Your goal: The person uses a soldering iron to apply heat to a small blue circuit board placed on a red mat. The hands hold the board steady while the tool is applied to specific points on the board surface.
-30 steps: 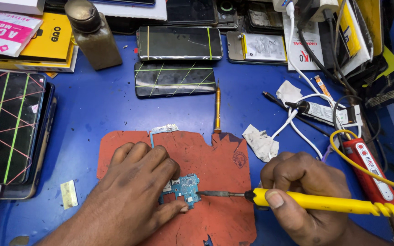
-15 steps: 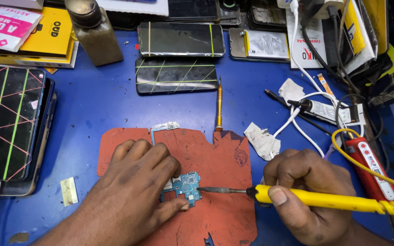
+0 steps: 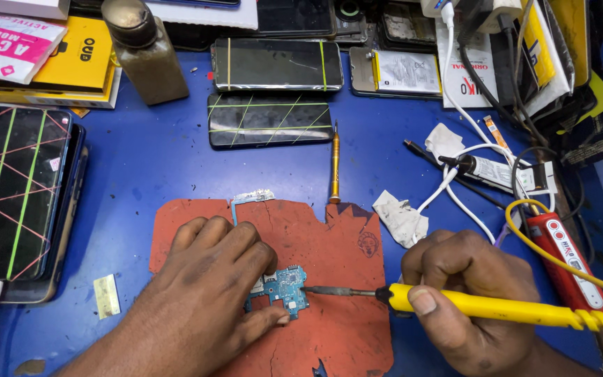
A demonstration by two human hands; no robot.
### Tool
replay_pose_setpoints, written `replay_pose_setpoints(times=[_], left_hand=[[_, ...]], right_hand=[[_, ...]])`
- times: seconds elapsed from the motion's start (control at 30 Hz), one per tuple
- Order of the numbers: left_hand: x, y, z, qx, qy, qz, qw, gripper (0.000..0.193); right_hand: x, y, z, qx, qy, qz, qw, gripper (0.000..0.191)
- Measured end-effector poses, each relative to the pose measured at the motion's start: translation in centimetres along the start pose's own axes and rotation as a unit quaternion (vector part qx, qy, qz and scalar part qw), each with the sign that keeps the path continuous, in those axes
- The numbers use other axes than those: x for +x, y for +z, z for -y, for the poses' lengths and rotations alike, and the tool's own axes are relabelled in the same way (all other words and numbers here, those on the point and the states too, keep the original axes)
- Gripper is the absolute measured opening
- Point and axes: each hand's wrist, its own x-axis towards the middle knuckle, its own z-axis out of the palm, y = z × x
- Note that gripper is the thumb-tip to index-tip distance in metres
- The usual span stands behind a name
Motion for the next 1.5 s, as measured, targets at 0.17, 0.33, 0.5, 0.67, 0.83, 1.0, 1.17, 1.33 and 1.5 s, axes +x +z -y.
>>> replay_pose_setpoints(times=[0.17, 0.33, 0.5, 0.67, 0.83, 1.0, 1.17, 1.33, 1.5], left_hand=[[0.03, -0.02, 0.18, -0.006, -0.019, 0.033, 0.999, 0.053], [0.1, 0.02, 0.12, -0.007, -0.017, 0.03, 0.999, 0.053], [0.05, -0.05, -0.03, -0.002, -0.006, 0.011, 1.0, 0.049], [0.0, -0.18, -0.18, -0.005, -0.01, 0.013, 1.0, 0.049], [0.0, -0.16, -0.19, 0.003, -0.001, 0.003, 1.0, 0.05], [-0.02, -0.07, -0.23, 0.007, 0.0, -0.003, 1.0, 0.05], [-0.06, -0.05, -0.14, 0.002, -0.005, 0.004, 1.0, 0.049], [-0.04, -0.11, -0.17, 0.001, -0.008, 0.011, 1.0, 0.05], [-0.05, -0.18, -0.25, 0.002, 0.004, -0.005, 1.0, 0.049]], right_hand=[[0.04, -0.01, -0.18, -0.004, -0.007, 0.001, 1.0, 0.012], [0.08, 0.01, -0.22, -0.009, -0.016, 0.006, 1.0, 0.012], [0.0, 0.11, -0.11, -0.014, -0.026, -0.002, 1.0, 0.013], [-0.04, -0.19, 0.12, -0.02, -0.009, 0.009, 1.0, 0.013], [-0.04, -0.55, 0.13, -0.007, 0.006, 0.023, 1.0, 0.013], [-0.11, -0.31, 0.0, -0.02, 0.0, 0.015, 1.0, 0.013], [-0.02, -0.38, 0.14, -0.011, 0.012, 0.015, 1.0, 0.014], [-0.01, -0.18, 0.22, -0.011, 0.019, -0.001, 1.0, 0.014], [0.05, -0.49, 0.24, -0.021, 0.008, 0.019, 1.0, 0.014]])
